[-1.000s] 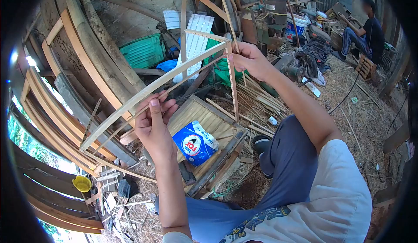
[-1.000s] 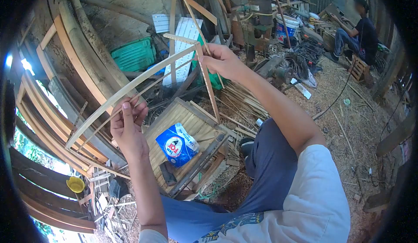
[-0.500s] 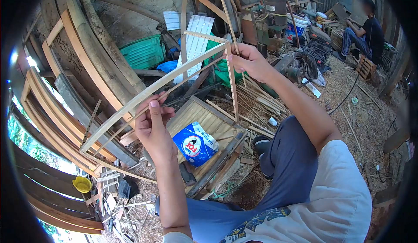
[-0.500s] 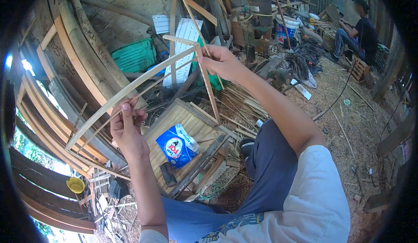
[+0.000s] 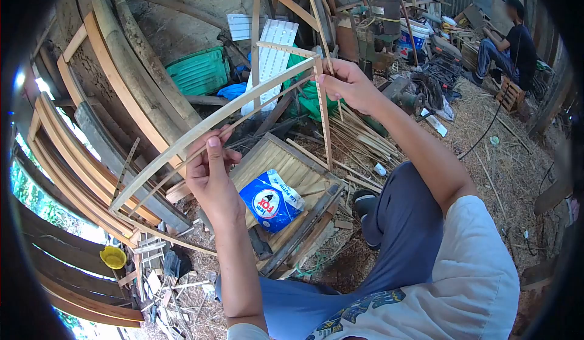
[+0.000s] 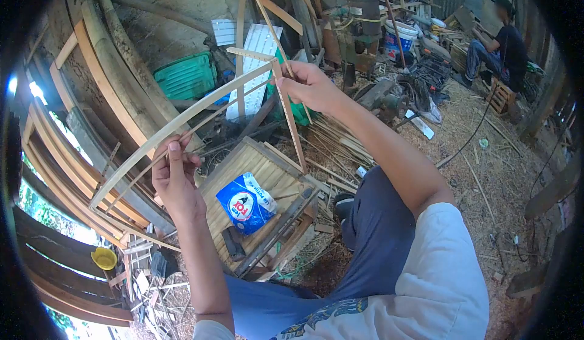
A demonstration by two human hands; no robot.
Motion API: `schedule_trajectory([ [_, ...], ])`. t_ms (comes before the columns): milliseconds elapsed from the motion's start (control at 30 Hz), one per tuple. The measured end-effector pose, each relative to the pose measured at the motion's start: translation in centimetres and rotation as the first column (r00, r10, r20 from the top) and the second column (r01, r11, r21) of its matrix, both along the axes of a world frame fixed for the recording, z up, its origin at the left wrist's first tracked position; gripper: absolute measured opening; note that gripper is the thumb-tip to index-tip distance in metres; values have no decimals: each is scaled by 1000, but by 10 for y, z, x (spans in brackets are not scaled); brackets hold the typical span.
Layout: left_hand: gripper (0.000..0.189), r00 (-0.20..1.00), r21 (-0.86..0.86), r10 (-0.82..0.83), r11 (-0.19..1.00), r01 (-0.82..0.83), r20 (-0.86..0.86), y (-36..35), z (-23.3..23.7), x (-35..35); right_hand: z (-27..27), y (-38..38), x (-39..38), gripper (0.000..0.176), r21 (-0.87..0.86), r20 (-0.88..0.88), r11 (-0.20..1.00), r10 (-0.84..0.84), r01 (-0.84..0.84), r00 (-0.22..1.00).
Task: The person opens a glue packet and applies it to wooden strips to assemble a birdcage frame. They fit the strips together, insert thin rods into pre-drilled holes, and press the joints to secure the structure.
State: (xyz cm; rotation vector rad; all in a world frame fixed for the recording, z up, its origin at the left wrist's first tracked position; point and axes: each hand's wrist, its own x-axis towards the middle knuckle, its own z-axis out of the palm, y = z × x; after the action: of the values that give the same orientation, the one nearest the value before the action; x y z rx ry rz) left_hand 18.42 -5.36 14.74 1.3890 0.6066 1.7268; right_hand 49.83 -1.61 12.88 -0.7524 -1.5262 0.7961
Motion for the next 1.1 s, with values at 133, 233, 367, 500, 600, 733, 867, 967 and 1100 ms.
schedule_trajectory([
  [133, 21, 1000, 16, 26, 1000, -26, -7, 1, -1, 1, 1, -1, 0, 19, -10, 3, 1000, 7, -7, 1000],
  [233, 21, 999, 22, 31, 999, -32, 8, 3, -3, 0, 2, -1, -2, 18, 0, -19, 1000, 20, -20, 1000],
  [367, 21, 999, 30, 36, 999, -37, 16, 4, -4, 0, 3, -2, -3, 18, -5, -27, 1000, 25, -25, 999],
  [500, 20, 1000, 20, 6, 1000, -6, 19, 2, -3, -3, 7, -5, -2, 20, -32, 24, 999, 13, -12, 1000],
  [600, 20, 1000, 16, 11, 1000, -12, 18, 4, -3, -3, 9, -7, 1, 21, -65, 46, 998, 19, -16, 999],
  [733, 20, 998, -2, -41, 999, 41, 37, 0, 0, -6, 8, -5, -6, 22, -30, 56, 999, -30, 32, 998],
  [867, 20, 996, -22, -65, 998, 66, 55, -1, 1, -7, 8, -5, -6, 21, -19, 58, 999, -38, 39, 998],
  [967, 20, 995, -41, -69, 997, 72, 75, -3, 4, -7, 8, -4, -3, 21, -26, 74, 1000, -16, 18, 997],
  [1100, 19, 991, -48, -90, 994, 95, 95, -2, 3, -6, 10, -7, -8, 15, -25, 30, 999, -37, 38, 999],
])
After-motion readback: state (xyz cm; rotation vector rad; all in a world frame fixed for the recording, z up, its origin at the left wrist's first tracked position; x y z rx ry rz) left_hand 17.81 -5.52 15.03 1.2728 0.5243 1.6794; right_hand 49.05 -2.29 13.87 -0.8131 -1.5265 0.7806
